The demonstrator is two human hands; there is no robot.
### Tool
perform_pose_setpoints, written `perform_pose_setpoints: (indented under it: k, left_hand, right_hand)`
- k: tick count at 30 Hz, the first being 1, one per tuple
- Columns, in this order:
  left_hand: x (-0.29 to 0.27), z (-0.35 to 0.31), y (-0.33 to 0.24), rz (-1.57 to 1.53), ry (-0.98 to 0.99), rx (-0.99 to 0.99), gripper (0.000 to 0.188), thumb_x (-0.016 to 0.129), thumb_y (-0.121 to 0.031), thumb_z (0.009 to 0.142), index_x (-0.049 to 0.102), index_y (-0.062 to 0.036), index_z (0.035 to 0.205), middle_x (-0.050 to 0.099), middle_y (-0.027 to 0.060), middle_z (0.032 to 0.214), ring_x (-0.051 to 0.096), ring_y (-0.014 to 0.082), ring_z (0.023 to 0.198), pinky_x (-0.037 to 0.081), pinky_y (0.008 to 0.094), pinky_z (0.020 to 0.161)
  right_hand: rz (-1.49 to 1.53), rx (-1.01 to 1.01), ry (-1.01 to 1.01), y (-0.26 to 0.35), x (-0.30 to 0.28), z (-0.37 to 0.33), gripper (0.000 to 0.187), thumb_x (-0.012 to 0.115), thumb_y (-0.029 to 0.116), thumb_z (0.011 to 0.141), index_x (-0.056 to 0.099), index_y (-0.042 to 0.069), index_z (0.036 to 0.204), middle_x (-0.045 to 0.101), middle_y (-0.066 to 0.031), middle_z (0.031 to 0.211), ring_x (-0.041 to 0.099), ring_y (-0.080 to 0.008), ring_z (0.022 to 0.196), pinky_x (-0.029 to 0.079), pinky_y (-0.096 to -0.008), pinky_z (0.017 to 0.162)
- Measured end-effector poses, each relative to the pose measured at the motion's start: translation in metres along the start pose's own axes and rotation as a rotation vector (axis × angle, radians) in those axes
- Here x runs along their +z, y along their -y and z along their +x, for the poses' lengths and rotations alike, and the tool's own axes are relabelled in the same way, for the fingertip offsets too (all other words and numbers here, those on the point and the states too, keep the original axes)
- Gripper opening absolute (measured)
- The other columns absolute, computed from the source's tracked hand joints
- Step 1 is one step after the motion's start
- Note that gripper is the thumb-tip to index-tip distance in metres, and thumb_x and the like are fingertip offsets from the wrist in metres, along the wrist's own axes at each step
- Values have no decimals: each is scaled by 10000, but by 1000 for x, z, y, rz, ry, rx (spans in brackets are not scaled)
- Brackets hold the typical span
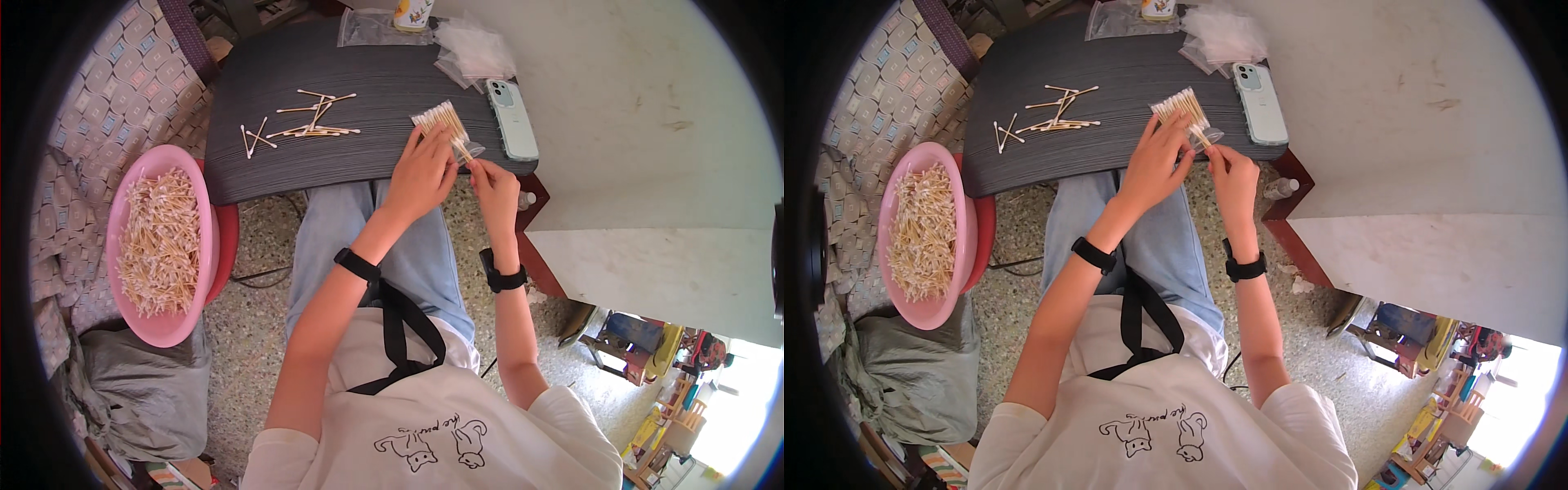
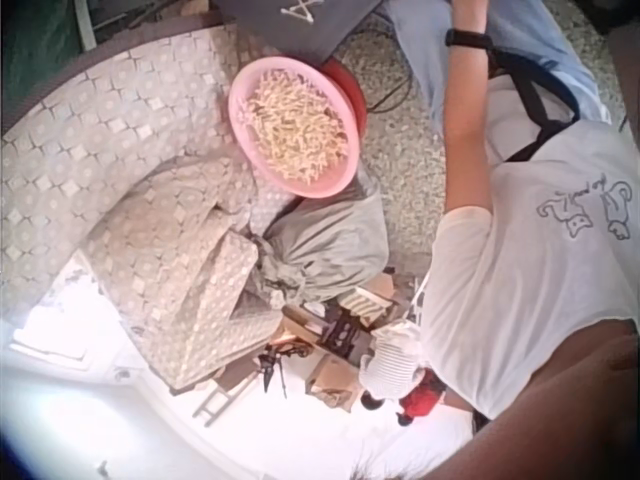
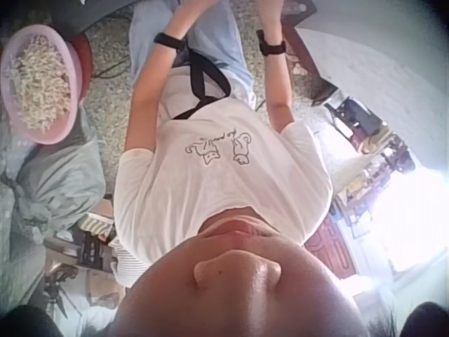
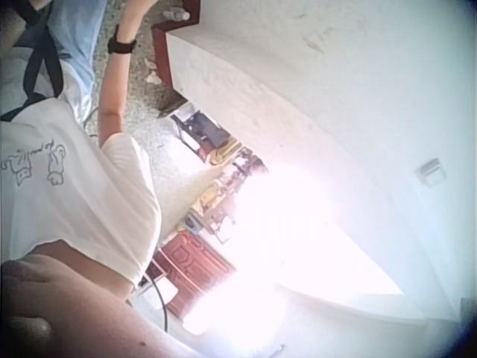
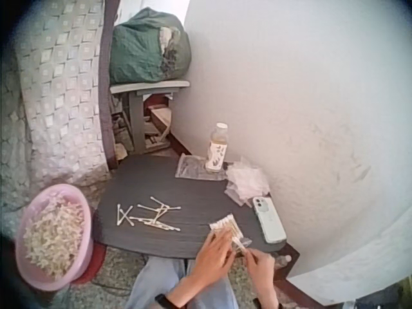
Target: The person aligns several wooden cotton swabs on a desk, picks them up by hand, and slides them into a small plastic bag. They repeat this process with another group of swabs.
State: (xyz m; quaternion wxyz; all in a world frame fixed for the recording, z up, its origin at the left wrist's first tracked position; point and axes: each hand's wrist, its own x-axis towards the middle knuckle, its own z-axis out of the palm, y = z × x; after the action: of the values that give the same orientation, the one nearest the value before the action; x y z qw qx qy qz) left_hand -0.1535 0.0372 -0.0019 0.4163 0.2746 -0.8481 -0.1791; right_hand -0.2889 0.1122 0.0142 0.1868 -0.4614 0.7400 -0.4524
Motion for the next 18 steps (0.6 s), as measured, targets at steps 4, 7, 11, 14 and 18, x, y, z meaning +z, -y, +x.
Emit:
perform_pose_setpoints:
  k: [4, 7, 11, 14, 18]
  left_hand:
    - [0, 0, 3, -2, 83, 5, 518, 531, -127, 906, 379, 90, 1350, 614, 186, 1069, 467, 343, 1256, 271, 459, 1122]
    - [1, 0, 2, -38, 105, -42, 503, 527, -122, 907, 390, 85, 1345, 603, 197, 1108, 458, 344, 1262, 271, 452, 1121]
    - [3, -1, 3, 4, 84, -17, 518, 515, -130, 913, 370, 88, 1360, 591, 210, 1143, 440, 336, 1280, 274, 452, 1119]
    - [2, -1, 2, 22, 84, 1, 528, 497, -140, 921, 351, 68, 1384, 560, 205, 1232, 419, 325, 1304, 267, 453, 1121]
    - [2, -3, 4, 39, 131, 48, 519, 484, -140, 922, 353, 22, 1397, 516, 177, 1324, 412, 288, 1320, 251, 448, 1132]
  right_hand:
    - [-54, -86, -56, 4, 6, 1, 176, 609, 131, 909, 694, -23, 909, 588, -86, 588, 529, -139, 491, 416, -282, 490]
    - [-69, -153, -100, 7, 11, 3, 175, 596, 116, 914, 664, -34, 971, 590, -93, 593, 539, -159, 492, 421, -291, 492]
    - [-107, -144, -111, 14, 17, 3, 239, 579, 91, 916, 588, -51, 1108, 599, -110, 612, 561, -198, 501, 438, -311, 505]
    - [-107, -189, -108, 14, 19, 8, 337, 558, 99, 923, 497, -67, 1210, 614, -156, 638, 618, -285, 561, 468, -376, 535]
    - [-265, -147, -94, 23, 26, 17, 322, 546, 125, 919, 488, -58, 1178, 625, -227, 682, 641, -400, 682, 486, -459, 584]
